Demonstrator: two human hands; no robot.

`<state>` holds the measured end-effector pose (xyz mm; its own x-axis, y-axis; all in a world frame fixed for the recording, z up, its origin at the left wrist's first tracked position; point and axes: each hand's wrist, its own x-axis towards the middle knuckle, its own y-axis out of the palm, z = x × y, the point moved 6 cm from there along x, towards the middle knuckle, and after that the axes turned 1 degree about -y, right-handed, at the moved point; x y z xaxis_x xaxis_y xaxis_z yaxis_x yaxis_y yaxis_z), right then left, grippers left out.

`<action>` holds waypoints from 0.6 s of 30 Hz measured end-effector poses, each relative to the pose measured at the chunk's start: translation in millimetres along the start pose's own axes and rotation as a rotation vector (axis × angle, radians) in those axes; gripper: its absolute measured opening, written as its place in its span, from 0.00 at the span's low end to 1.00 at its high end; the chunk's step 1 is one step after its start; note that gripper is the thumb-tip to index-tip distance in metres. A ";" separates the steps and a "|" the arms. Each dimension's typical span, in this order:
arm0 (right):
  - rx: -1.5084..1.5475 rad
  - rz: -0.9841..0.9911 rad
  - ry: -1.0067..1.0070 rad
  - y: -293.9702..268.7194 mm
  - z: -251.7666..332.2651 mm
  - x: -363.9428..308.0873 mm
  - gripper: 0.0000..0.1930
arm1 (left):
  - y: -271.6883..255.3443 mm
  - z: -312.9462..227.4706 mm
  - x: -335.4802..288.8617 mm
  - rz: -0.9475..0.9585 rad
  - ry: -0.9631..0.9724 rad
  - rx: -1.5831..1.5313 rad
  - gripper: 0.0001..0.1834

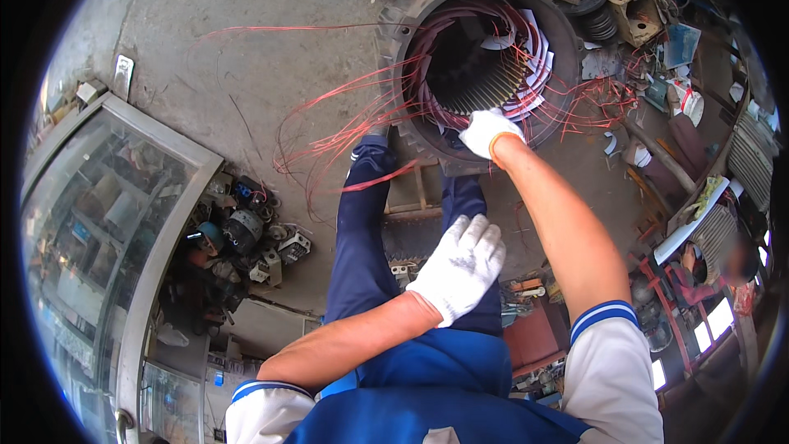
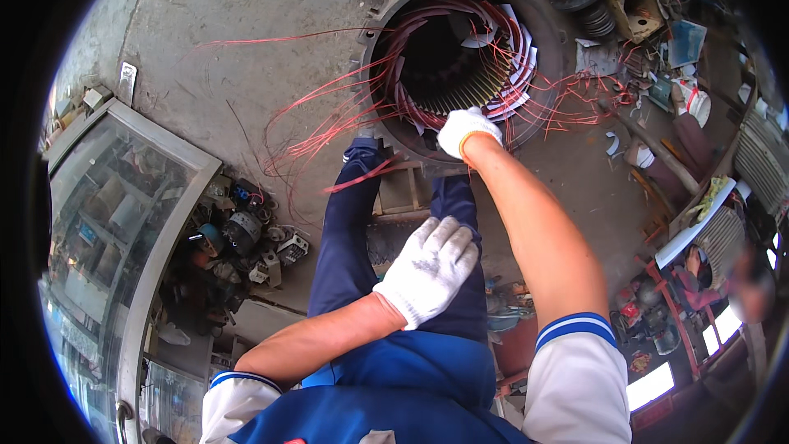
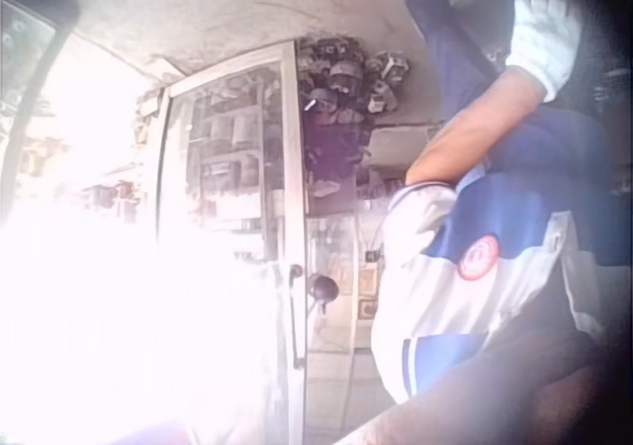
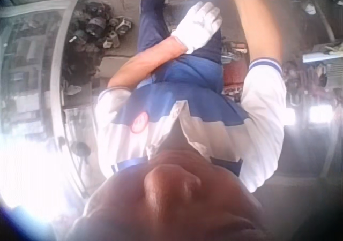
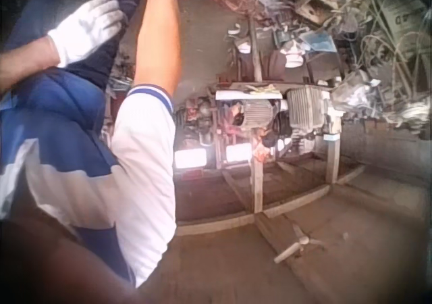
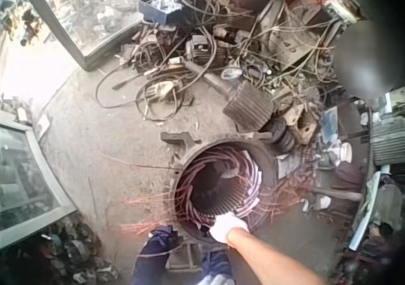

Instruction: The person pulls red copper wires out of an electric motor stator by hand while wearing gloves.

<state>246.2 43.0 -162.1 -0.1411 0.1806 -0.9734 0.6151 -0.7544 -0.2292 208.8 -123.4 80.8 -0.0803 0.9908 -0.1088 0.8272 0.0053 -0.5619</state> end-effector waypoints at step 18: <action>1.780 -0.153 0.239 73.0 -8.6 -28.3 0.11 | 13.6 96.5 12.6 0.180 -0.308 0.184 0.33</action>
<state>301.8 -11.7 -151.2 0.0912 0.2624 -0.9606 -0.8974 -0.3966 -0.1935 165.3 -123.9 -7.3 -0.1294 0.8869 -0.4435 0.7320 -0.2163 -0.6460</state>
